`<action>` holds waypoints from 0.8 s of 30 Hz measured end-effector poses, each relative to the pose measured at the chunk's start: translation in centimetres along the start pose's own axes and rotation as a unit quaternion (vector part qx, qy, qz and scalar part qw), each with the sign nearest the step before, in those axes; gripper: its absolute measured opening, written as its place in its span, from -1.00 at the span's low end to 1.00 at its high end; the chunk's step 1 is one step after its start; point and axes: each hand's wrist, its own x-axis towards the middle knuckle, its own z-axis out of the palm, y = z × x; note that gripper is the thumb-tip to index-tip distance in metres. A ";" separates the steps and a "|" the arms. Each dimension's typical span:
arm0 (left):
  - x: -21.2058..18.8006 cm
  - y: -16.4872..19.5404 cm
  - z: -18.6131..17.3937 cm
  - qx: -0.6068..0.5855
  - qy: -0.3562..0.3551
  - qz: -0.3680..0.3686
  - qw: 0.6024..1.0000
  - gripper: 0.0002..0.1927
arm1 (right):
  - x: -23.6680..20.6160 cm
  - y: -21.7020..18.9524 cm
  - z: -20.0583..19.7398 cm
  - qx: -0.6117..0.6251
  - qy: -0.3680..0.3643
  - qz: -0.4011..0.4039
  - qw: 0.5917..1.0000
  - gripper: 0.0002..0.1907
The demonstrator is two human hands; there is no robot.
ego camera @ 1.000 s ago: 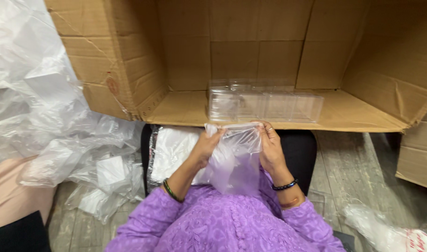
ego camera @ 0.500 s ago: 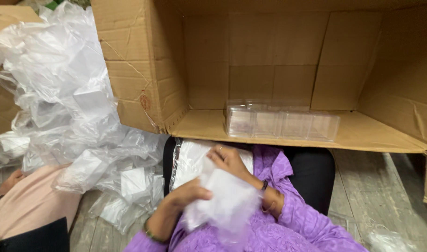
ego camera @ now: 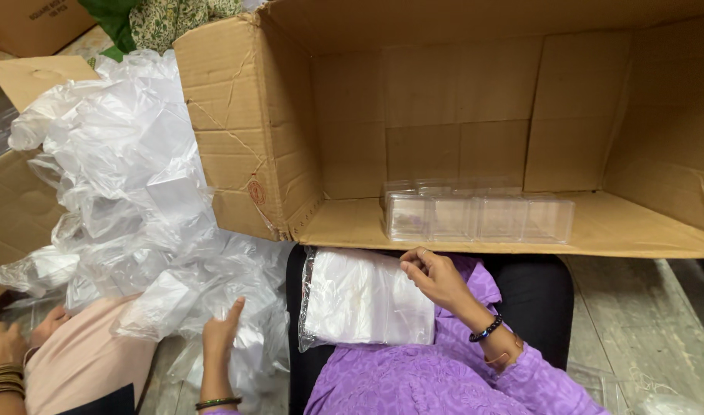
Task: The person sits on the floor in front of an open cardboard box and packs clear plastic containers. They place each container into a clear plastic bag, wrap it, and set the bagged container into the cardboard box, repeating this for a row of containers.
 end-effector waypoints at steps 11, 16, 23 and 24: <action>-15.4 20.2 0.6 -0.322 -0.110 0.420 0.841 -0.76 | 0.9 -6.9 2.5 0.351 -0.195 0.009 0.916 -0.43; -18.1 24.2 4.0 -0.390 -0.228 0.378 0.808 -0.67 | 0.6 -4.0 0.4 0.225 -0.021 -0.006 0.974 -0.77; -20.5 25.7 8.2 -0.403 -0.278 0.335 0.805 -0.82 | -3.0 0.8 -2.6 0.355 0.050 0.025 0.933 -0.83; -20.6 26.2 8.8 -0.391 -0.277 0.342 0.808 -0.77 | -3.2 0.9 -2.8 0.342 0.073 0.018 0.937 -0.84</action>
